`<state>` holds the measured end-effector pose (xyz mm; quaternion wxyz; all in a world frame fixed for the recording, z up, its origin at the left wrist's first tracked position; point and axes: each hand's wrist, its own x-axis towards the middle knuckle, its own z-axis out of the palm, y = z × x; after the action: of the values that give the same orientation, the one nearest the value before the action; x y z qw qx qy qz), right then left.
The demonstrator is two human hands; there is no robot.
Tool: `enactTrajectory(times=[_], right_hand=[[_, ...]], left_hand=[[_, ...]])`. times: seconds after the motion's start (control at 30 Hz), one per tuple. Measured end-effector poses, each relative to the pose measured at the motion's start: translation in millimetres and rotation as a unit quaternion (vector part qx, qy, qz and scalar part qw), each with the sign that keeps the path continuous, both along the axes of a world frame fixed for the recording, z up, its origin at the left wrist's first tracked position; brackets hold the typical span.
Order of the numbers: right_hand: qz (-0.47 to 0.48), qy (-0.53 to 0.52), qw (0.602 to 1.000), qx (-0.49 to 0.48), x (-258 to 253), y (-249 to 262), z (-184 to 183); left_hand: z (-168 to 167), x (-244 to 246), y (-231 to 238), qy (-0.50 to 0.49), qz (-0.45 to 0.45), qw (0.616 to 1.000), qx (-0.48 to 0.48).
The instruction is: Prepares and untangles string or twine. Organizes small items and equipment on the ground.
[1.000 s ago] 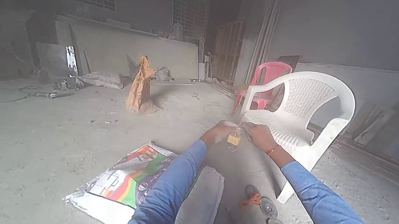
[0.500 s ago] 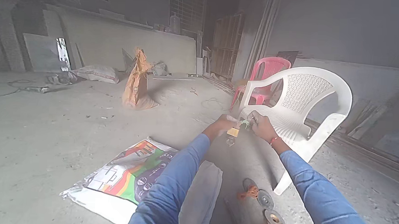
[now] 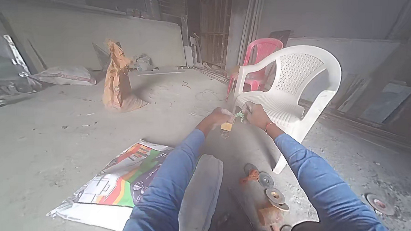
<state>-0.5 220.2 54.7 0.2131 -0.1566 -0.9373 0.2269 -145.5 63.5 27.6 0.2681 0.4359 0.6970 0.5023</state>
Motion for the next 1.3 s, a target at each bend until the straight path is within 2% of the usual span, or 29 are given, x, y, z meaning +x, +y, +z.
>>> enactTrajectory(times=[0.13,0.27,0.37,0.43,0.53,0.6,0.67,0.73,0.8,0.87,0.97,1.03,1.1,1.13,1.2,1.23,1.3], right_hand=[[0.001,0.014,0.998,0.062,2.3,5.0,4.8],[0.025,-0.010,0.996,0.080,8.8,1.8,18.4],[0.065,-0.093,0.984,0.134,17.7,-11.1,10.4],[0.082,-0.173,0.964,0.183,25.9,-25.7,-14.3],[0.085,-0.242,0.941,0.220,37.5,-22.2,-71.8],[0.057,-0.260,0.946,0.184,45.9,-7.5,-109.5],[0.035,-0.258,0.954,0.147,53.5,5.6,-139.6],[0.032,-0.235,0.964,0.119,59.6,11.5,-163.8],[0.019,-0.228,0.969,0.093,62.7,5.8,-180.7],[0.002,-0.236,0.970,0.064,64.9,0.4,-201.7],[-0.025,-0.274,0.961,0.023,75.0,7.5,-259.9],[-0.025,-0.326,0.945,0.000,91.8,16.5,-302.2],[-0.019,-0.368,0.930,-0.007,114.3,18.5,-329.2],[-0.017,-0.370,0.929,-0.008,124.3,19.3,-338.2],[-0.016,-0.355,0.935,-0.005,135.4,21.1,-351.2],[-0.007,-0.326,0.945,0.007,135.4,23.5,-359.1],[0.014,-0.258,0.966,0.004,121.2,30.4,-378.4]], left_hand=[[2.0,4.3,0.5,-0.014,0.010,1.000,-0.012],[-9.0,15.0,-1.7,-0.003,-0.004,1.000,0.016],[-12.0,26.4,-2.4,0.043,-0.046,0.997,-0.050],[-16.3,32.1,-0.9,0.118,-0.072,0.983,-0.119],[-35.6,42.3,2.5,0.253,-0.131,0.929,-0.235],[-56.6,50.5,-0.8,0.322,-0.187,0.868,-0.329],[-87.2,54.8,-7.8,0.349,-0.219,0.813,-0.412],[-118.3,63.0,-16.9,0.344,-0.231,0.777,-0.474],[-152.0,72.7,-33.4,0.374,-0.199,0.745,-0.516],[-184.7,86.2,-54.3,0.442,-0.126,0.705,-0.540],[-220.5,91.8,-86.6,0.542,-0.067,0.680,-0.488],[-228.1,83.8,-100.9,0.581,-0.054,0.687,-0.433],[-228.9,72.9,-113.2,0.615,-0.014,0.695,-0.373],[-221.7,73.3,-116.0,0.603,0.014,0.699,-0.384],[-202.4,80.9,-120.7,0.563,0.076,0.667,-0.482],[-190.2,80.6,-124.2,0.534,0.091,0.646,-0.538],[-164.9,72.8,-132.3,0.471,0.109,0.627,-0.611]])
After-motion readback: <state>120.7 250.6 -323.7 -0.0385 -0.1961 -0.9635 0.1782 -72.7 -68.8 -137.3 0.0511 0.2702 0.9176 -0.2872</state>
